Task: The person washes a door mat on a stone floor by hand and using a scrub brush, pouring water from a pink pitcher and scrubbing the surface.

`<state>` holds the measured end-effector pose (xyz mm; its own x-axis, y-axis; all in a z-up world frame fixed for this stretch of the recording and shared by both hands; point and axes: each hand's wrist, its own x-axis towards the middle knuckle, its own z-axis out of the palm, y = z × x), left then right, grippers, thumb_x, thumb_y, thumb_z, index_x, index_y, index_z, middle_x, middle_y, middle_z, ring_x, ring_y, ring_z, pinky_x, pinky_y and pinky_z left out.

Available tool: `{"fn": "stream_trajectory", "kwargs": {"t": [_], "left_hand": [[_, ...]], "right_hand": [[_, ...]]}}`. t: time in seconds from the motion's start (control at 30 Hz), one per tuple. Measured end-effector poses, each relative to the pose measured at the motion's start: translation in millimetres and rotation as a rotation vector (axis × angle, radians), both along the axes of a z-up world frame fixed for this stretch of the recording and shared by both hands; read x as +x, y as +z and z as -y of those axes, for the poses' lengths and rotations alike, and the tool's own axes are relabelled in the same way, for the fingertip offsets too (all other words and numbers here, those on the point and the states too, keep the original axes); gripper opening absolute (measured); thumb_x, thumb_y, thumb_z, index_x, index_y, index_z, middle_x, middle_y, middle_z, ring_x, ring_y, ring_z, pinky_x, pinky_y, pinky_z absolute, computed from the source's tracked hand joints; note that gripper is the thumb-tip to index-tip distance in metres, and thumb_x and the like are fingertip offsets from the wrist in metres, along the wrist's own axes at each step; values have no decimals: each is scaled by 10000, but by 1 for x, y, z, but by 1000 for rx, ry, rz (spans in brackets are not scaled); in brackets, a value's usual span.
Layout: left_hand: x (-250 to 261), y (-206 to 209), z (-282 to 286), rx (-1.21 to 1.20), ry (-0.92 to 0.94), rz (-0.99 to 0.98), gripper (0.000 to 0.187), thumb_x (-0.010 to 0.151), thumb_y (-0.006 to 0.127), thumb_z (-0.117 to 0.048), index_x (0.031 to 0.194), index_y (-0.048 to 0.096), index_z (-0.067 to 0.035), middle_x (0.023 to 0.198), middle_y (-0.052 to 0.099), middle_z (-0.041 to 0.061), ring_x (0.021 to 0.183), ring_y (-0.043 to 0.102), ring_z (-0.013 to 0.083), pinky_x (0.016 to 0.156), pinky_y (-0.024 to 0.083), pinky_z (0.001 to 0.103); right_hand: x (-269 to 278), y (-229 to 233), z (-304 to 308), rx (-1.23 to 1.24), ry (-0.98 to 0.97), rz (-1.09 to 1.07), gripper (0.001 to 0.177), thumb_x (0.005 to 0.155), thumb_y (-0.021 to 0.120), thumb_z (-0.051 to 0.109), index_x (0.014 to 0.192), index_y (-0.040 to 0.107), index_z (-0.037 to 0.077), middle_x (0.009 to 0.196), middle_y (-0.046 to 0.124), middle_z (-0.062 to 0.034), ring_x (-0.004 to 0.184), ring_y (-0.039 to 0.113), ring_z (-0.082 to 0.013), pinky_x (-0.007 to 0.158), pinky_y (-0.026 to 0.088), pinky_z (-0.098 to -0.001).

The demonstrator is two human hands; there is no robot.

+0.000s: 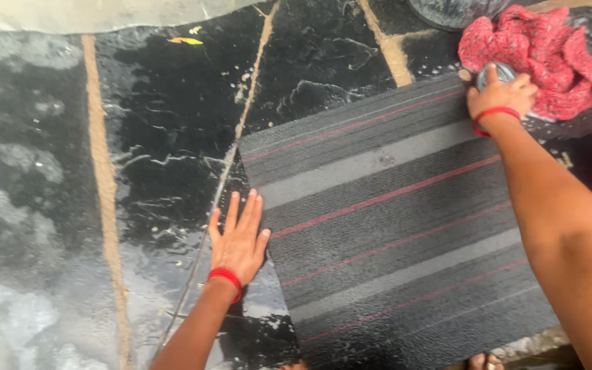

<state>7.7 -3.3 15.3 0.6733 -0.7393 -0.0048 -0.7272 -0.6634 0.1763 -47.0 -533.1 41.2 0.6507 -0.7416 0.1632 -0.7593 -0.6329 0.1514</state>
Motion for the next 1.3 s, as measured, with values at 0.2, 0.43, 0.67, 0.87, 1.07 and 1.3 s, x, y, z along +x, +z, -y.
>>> {"fn": "stream_trajectory", "kwargs": {"t": [0.2, 0.43, 0.67, 0.87, 1.07, 1.3], "left_hand": [[1, 4, -1, -15, -10, -2, 656, 990, 441, -388, 1578, 311, -126, 1669, 265, 18, 1544, 137, 282, 1191, 53, 571], [0, 6, -1, -12, 17, -3, 698, 972, 454, -424, 1587, 300, -133, 1676, 252, 12, 1554, 149, 267, 1227, 64, 525], [3, -7, -6, 16, -6, 28, 677, 987, 431, -430, 1586, 296, -143, 1671, 242, -5, 1542, 145, 266, 1212, 62, 522], [2, -14, -6, -12, 18, 25, 572, 1025, 381, -310, 1579, 355, -173, 1676, 268, -36, 1546, 167, 243, 1223, 58, 510], [4, -22, -16, -69, -4, 19, 552, 1027, 388, -230, 1574, 389, -162, 1660, 332, -12, 1541, 232, 248, 1231, 105, 494], [2, -26, -19, -185, -4, 30, 589, 1004, 494, -366, 1535, 452, -116, 1626, 400, 48, 1538, 279, 268, 1237, 134, 519]], "right_hand": [[69, 2, -282, 258, 669, 133, 530, 814, 729, 455, 1292, 651, 239, 1064, 666, -163, 944, 626, -360, 811, 495, -535], [57, 10, -344, 507, 833, 176, 550, 842, 683, 459, 1380, 591, 395, 1169, 630, -151, 1020, 613, -379, 847, 538, -499], [-88, -8, -36, -517, 220, 172, 640, 833, 625, 691, 1332, 702, 298, 1049, 699, -280, 883, 674, -422, 715, 580, -471], [-56, 16, -174, 127, 275, 95, 451, 780, 716, 471, 1146, 714, 208, 1038, 643, -205, 932, 620, -385, 774, 545, -488], [-122, 44, -380, 593, 1056, 286, 726, 766, 794, 360, 1455, 581, 279, 1211, 571, -314, 980, 554, -410, 775, 546, -486], [-208, 22, -185, 285, 589, 225, 698, 888, 713, 384, 1523, 457, 251, 1456, 455, -305, 1073, 540, -430, 915, 429, -527]]}}
